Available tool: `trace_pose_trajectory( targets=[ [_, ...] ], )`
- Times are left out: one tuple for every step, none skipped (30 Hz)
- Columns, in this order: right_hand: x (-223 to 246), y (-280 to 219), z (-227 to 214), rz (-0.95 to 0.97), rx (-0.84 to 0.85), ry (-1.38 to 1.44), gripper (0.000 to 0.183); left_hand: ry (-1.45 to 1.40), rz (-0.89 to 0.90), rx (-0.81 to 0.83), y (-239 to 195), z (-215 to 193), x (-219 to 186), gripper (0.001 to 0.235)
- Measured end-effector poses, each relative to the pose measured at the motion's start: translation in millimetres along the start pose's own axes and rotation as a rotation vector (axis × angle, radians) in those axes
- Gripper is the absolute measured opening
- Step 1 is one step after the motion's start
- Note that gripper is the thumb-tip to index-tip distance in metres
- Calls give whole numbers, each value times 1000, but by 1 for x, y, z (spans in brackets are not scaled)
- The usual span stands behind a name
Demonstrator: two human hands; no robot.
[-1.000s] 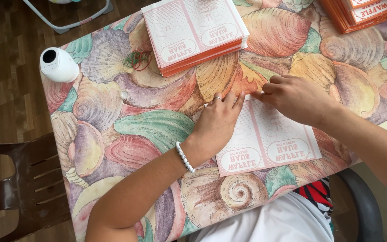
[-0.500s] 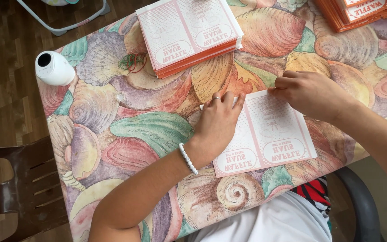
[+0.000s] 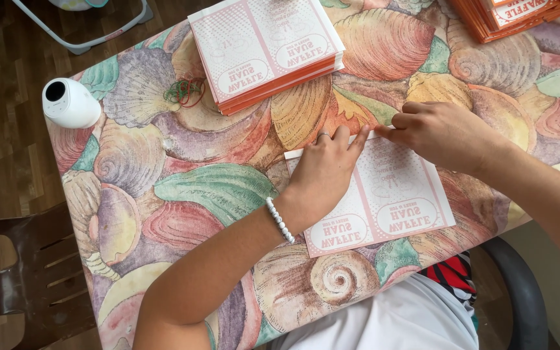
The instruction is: Manually folding flat paper sheets into Waffle Haus branded bags and organizing them into stacks.
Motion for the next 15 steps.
trace_pose_trajectory(
  targets=[
    [0,1,-2,0,1,0,46,-1,0,0,2,6,-1,62],
    [1,2,-3,2,21,3,44,-24,-9,-24,5,11,-1,56],
    [1,3,-4,4,41,5,42,-48,-17,-49,7,15,-1,50],
    [1,3,-5,5,43,4,42,-49,-17,-50,7,16,0,50],
    [1,4,-6,-3,32,29,38,-57,-21,-68,7,15,1,50],
    [1,4,-7,-10,21,54,35,-65,-24,-86,7,15,2,50],
    [0,3,-6,-10,22,54,35,-66,-24,-87,7,16,3,50],
    [0,2,-4,-18,41,51,41,-90,-13,-86,7,17,3,50],
    [0,1,-2,-25,60,48,47,-113,-1,-85,7,18,4,50],
    [0,2,-4,-25,60,47,47,-113,-1,-86,7,17,4,50],
    [-2,1,-3,12,120,75,45,-119,-3,-86,7,15,4,50],
    [-3,1,-2,49,180,103,44,-124,-5,-87,7,14,4,50],
    [-6,-3,-1,50,182,102,44,-126,-4,-89,7,15,3,50],
    [-9,-6,-1,80,176,100,37,-135,-11,-96,7,15,3,50],
    [-13,-9,-1,109,169,97,31,-142,-20,-103,7,15,3,49]
  ],
)
Point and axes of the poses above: each hand's wrist, its own y-axis towards the middle knuckle, its own z-axis out of the palm, x = y × z, the point moved 5 cm from there along y, towards the middle knuckle
